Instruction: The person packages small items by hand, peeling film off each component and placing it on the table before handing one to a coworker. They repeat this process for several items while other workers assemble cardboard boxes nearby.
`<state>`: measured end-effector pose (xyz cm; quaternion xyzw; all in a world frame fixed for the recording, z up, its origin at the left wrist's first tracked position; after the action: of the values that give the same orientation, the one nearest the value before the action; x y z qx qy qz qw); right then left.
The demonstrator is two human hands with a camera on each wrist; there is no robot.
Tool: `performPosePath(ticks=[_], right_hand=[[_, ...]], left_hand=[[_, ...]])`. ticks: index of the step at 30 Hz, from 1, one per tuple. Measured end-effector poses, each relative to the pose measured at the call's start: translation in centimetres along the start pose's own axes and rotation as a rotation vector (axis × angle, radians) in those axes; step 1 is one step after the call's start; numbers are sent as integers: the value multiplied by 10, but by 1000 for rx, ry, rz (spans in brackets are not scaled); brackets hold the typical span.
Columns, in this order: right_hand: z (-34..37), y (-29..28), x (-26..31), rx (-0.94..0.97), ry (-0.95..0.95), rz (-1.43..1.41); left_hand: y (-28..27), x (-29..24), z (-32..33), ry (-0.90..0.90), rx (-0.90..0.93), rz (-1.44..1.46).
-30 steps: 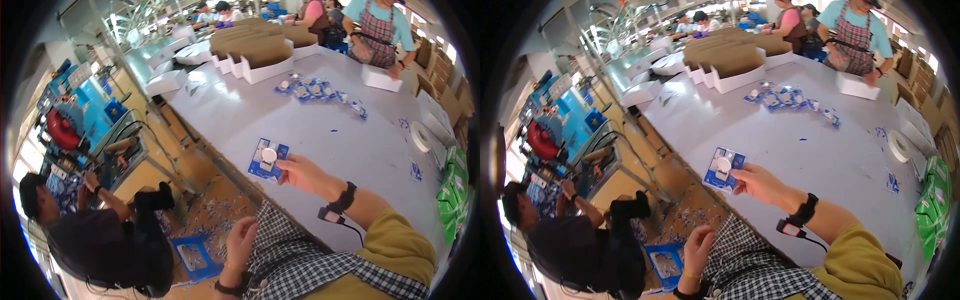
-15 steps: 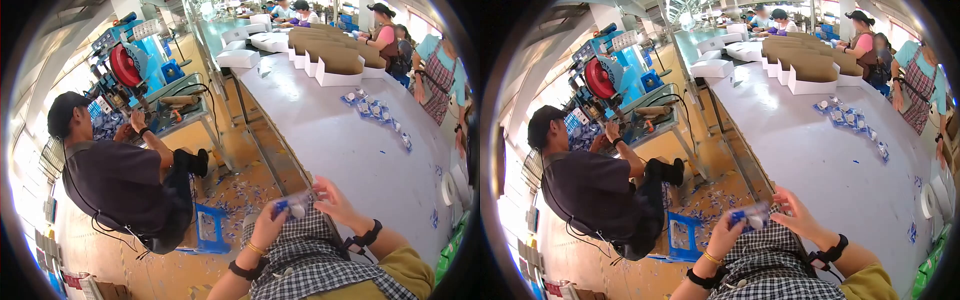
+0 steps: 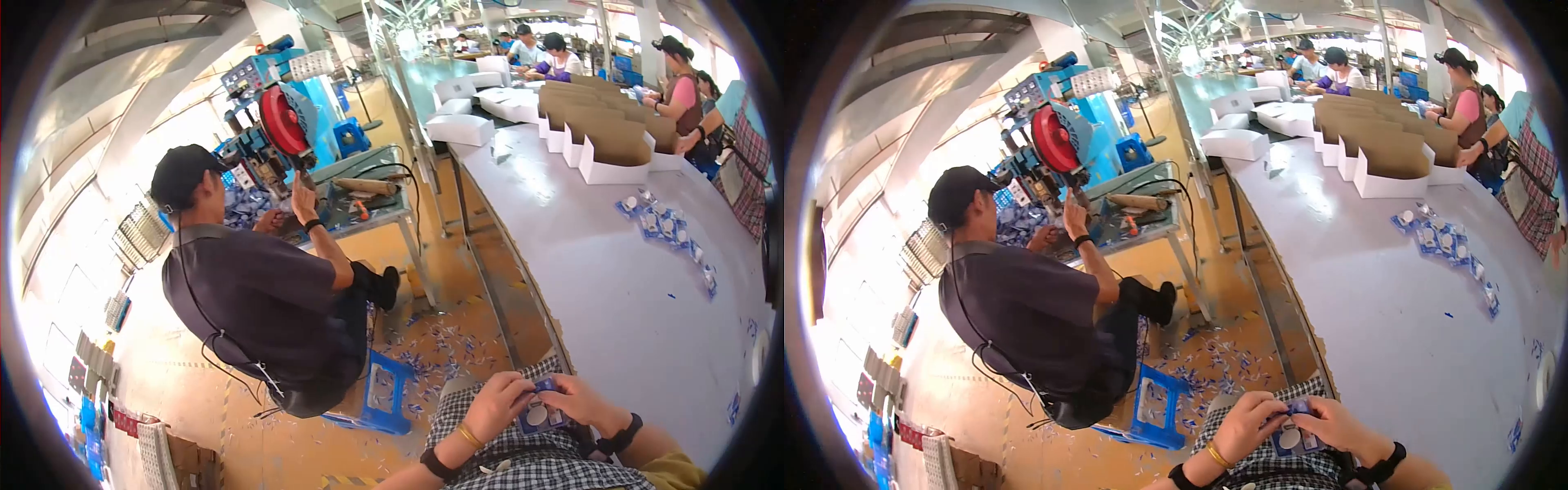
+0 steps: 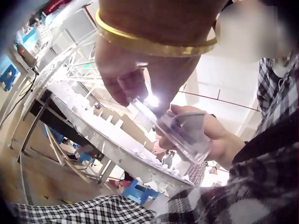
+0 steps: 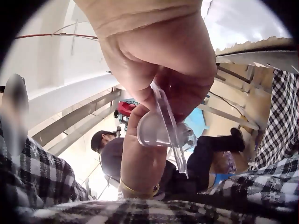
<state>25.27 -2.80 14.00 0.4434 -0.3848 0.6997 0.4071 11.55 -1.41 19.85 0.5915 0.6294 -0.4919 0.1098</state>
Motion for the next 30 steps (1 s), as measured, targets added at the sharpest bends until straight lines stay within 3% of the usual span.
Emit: performPosePath(ticks=[4, 9, 12, 14, 17, 18, 20, 22, 24, 30], right_hand=[[0, 2, -8, 31, 43, -41], [0, -1, -12, 20, 98, 44], [1, -5, 4, -85, -18, 97], [4, -12, 26, -227, -265, 358], [1, -13, 22, -248, -302, 323], [1, -12, 24, -243, -302, 316], [-3, -12, 12, -190, -93, 144], [-8, -14, 7, -178, -98, 201], [-9, -9, -6, -105, 77, 52], [-14, -10, 5, -130, -42, 217]], left_hand=[[-2, -13, -1, 128, 3, -114], [6, -9, 3, 108, 19, -94], [11, -3, 2, 57, 15, -60], [11, 1, 1, 10, -6, -24], [10, 3, 0, -21, -25, 33], [10, 4, 0, -27, -22, 28], [13, 9, 1, -56, -1, 42], [10, 8, 1, -64, -9, 30], [12, 12, 4, -77, 9, 46], [12, 16, 7, -99, 64, 49]])
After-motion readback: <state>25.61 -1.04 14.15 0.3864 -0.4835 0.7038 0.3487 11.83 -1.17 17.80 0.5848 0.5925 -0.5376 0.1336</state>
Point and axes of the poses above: each hand's wrist, its own z-axis away from the middle knuckle, its own y-axis out of the palm, x = y × z, the point moved 9 cm from there along -z, towards the middle knuckle, and after that the axes turned 4 degrees about z, right-handed, at the moved point
